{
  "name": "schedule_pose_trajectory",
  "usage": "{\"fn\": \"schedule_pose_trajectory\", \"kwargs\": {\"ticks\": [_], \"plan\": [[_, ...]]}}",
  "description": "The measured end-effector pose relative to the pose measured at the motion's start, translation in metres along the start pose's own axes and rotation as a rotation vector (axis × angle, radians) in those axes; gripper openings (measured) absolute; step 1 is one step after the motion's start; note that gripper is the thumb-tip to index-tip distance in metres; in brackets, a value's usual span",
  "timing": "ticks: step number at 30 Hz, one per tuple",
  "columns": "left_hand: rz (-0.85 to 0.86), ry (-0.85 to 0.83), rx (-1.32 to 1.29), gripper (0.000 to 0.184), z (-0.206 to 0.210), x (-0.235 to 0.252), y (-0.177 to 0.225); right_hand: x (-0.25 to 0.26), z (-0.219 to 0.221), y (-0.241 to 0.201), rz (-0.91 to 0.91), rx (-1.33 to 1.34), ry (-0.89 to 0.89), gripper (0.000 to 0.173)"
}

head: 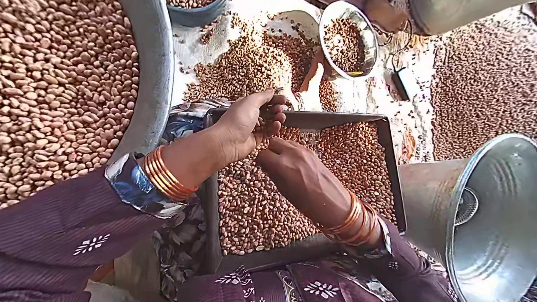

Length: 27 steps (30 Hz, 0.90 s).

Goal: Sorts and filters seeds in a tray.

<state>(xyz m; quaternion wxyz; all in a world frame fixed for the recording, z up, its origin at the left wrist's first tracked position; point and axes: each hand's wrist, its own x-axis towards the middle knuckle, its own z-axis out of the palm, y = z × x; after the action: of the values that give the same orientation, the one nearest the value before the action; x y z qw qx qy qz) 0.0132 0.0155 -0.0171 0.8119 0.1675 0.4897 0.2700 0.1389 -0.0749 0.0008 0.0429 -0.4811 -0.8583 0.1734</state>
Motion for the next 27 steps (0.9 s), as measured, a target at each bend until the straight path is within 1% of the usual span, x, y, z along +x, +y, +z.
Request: {"fn": "schedule_pose_trajectory", "kwargs": {"ticks": [2, 3, 4, 5, 7, 9, 11, 14, 16, 18, 19, 21, 22, 23, 24, 25, 27], "plan": [[-0.054, -0.036, 0.023, 0.032, 0.003, -0.001, -0.01, -0.006, -0.017, -0.001, 0.018, -0.073, 0.178, 0.011], [-0.083, -0.064, 0.076, 0.033, 0.005, -0.006, -0.015, -0.008, -0.022, 0.0, 0.005, -0.067, 0.224, 0.011], [-0.09, -0.068, 0.143, 0.033, 0.008, -0.015, -0.02, -0.011, -0.025, 0.003, -0.015, -0.047, 0.234, 0.011], [-0.121, -0.069, 0.154, 0.028, 0.011, -0.022, -0.025, -0.015, -0.026, 0.006, -0.029, -0.025, 0.22, 0.013], [-0.198, -0.052, 0.096, 0.02, 0.016, -0.027, -0.033, -0.026, -0.027, 0.018, -0.029, -0.023, 0.233, 0.016], [-0.264, -0.024, 0.007, 0.015, 0.016, -0.019, -0.04, -0.044, -0.03, 0.034, 0.031, -0.035, 0.28, 0.02], [-0.277, 0.002, -0.032, 0.017, 0.018, -0.011, -0.043, -0.07, -0.034, 0.052, 0.11, 0.001, 0.338, 0.021], [-0.163, -0.025, 0.019, 0.022, 0.041, 0.003, -0.03, -0.11, -0.033, 0.077, 0.241, 0.087, 0.375, 0.027], [-0.022, -0.092, 0.076, 0.024, 0.082, 0.017, -0.011, -0.131, -0.03, 0.086, 0.304, 0.138, 0.342, 0.031], [0.175, -0.194, 0.154, 0.022, 0.136, 0.036, 0.019, -0.141, -0.027, 0.089, 0.34, 0.165, 0.325, 0.032], [0.266, -0.213, 0.227, 0.026, 0.163, 0.046, 0.036, -0.144, -0.027, 0.089, 0.354, 0.178, 0.327, 0.032], [0.366, -0.168, 0.4, 0.051, 0.205, 0.062, 0.065, -0.149, -0.026, 0.088, 0.385, 0.194, 0.367, 0.032], [0.413, -0.118, 0.467, 0.058, 0.22, 0.071, 0.073, -0.152, -0.026, 0.087, 0.406, 0.19, 0.405, 0.03], [0.456, -0.063, 0.517, 0.062, 0.23, 0.078, 0.075, -0.156, -0.025, 0.088, 0.435, 0.176, 0.445, 0.029], [0.491, -0.041, 0.55, 0.061, 0.235, 0.081, 0.072, -0.16, -0.025, 0.089, 0.467, 0.155, 0.478, 0.028], [0.512, -0.067, 0.585, 0.057, 0.232, 0.08, 0.064, -0.165, -0.024, 0.092, 0.499, 0.138, 0.499, 0.025], [0.57, -0.188, 0.7, 0.042, 0.214, 0.076, 0.035, -0.176, -0.02, 0.097, 0.558, 0.136, 0.479, 0.022]]}}
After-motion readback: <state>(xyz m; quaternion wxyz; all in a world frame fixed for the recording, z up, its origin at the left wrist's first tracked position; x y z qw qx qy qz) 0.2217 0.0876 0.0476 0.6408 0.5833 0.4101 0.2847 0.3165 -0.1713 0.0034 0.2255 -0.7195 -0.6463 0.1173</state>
